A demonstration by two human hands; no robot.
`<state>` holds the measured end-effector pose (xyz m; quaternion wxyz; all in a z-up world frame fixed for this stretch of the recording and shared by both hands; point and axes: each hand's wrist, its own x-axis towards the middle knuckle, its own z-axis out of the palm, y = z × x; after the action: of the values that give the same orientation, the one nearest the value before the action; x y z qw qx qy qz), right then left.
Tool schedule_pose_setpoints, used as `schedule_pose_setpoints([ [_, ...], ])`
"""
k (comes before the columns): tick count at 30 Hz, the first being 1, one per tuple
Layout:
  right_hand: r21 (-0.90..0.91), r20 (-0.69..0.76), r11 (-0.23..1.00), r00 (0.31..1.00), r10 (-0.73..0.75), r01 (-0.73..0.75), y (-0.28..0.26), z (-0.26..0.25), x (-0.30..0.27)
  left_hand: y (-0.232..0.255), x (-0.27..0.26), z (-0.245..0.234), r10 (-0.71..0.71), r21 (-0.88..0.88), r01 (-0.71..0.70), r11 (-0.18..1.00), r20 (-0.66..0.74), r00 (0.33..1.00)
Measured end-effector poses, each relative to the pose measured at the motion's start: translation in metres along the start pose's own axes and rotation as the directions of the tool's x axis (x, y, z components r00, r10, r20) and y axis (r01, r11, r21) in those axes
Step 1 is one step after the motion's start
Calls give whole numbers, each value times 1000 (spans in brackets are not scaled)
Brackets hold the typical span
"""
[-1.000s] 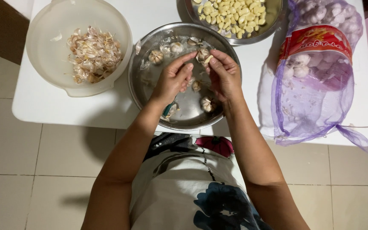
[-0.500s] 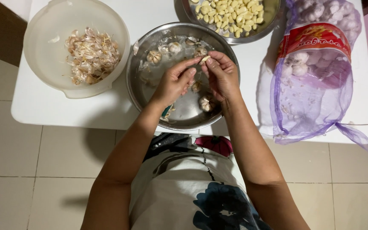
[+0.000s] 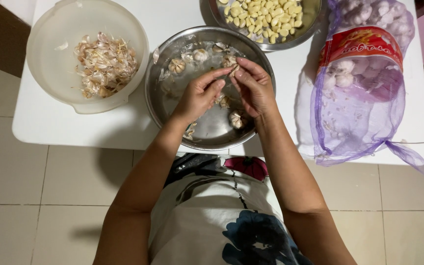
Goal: A person is peeling individual garlic cloves by hand and with the help of a small knife, separating the skins into one bowl and the peeled cloves into a metal tray.
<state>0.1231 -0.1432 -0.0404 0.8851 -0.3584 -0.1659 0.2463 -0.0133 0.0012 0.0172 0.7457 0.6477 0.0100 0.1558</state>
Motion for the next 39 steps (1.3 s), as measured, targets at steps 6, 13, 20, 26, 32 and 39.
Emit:
schedule_pose_setpoints([
  [6,75,-35,996,998,47,-44,-12,17,-7,-4,3,-7,-19,-80,15,997,-52,998],
  [13,-272,-127,962,992,6,-41,-15,25,-6,-5,4,-9,-4,79,13,997,-106,994],
  [20,-881,31,-436,941,337,185,26,-10,5,-2,3,-15,-139,64,165,984,-304,943],
  [26,-961,-61,-276,949,308,28,-26,23,2,-2,3,-17,-132,55,153,987,-279,951],
  [32,-594,-43,757,951,305,-270,-43,37,-2,-32,9,-17,-181,-17,183,983,-265,947],
  [39,-476,-37,831,951,308,-288,-30,50,-5,-34,11,-17,81,-48,-91,995,-182,980],
])
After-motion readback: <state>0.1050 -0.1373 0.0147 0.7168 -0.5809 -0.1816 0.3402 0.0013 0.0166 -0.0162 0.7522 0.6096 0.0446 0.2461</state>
